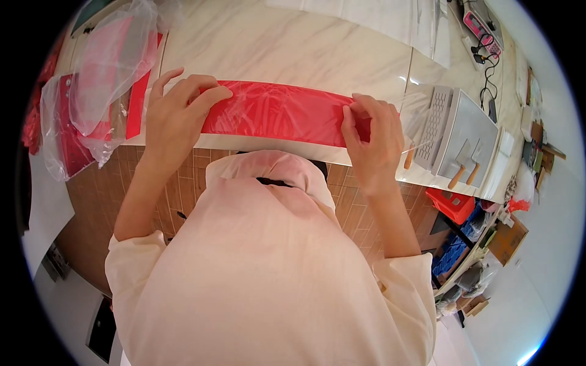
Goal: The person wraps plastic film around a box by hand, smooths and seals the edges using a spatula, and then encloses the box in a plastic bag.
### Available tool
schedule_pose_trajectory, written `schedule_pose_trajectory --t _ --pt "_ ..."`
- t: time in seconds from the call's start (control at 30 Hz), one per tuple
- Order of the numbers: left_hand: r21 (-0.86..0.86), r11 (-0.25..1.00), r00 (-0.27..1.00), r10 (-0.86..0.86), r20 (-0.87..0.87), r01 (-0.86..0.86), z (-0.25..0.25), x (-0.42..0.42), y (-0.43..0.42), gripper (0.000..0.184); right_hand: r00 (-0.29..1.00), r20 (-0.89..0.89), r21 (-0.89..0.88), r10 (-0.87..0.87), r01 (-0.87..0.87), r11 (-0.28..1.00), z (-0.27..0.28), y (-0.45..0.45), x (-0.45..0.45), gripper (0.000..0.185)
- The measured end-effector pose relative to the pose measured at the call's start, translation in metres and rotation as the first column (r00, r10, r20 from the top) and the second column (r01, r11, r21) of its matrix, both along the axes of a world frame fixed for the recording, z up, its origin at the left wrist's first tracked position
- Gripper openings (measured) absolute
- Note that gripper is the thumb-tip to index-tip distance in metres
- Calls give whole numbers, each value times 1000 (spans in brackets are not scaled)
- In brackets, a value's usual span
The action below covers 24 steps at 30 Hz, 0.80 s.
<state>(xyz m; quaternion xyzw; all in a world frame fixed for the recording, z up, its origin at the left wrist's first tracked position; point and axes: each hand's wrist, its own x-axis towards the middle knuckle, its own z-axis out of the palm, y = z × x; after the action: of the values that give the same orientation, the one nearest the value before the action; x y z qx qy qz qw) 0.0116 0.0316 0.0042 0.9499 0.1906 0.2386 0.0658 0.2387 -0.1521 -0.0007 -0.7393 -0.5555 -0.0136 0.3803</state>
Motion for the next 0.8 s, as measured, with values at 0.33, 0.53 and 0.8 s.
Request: schedule_pose_trajectory --t 0.33,0.53,0.8 --pt "-48 996 997 -73 -27 72 1 5 2 32 943 311 -8 -120 129 992 1 -9 27 28" --pt "-40 997 995 -70 -76 67 2 1 -2 36 732 524 228 -435 372 900 13 -70 113 16" --pt "-74 996 991 -60 -117 52 3 -9 -3 33 238 442 -207 -865 965 160 -65 -257 257 33"
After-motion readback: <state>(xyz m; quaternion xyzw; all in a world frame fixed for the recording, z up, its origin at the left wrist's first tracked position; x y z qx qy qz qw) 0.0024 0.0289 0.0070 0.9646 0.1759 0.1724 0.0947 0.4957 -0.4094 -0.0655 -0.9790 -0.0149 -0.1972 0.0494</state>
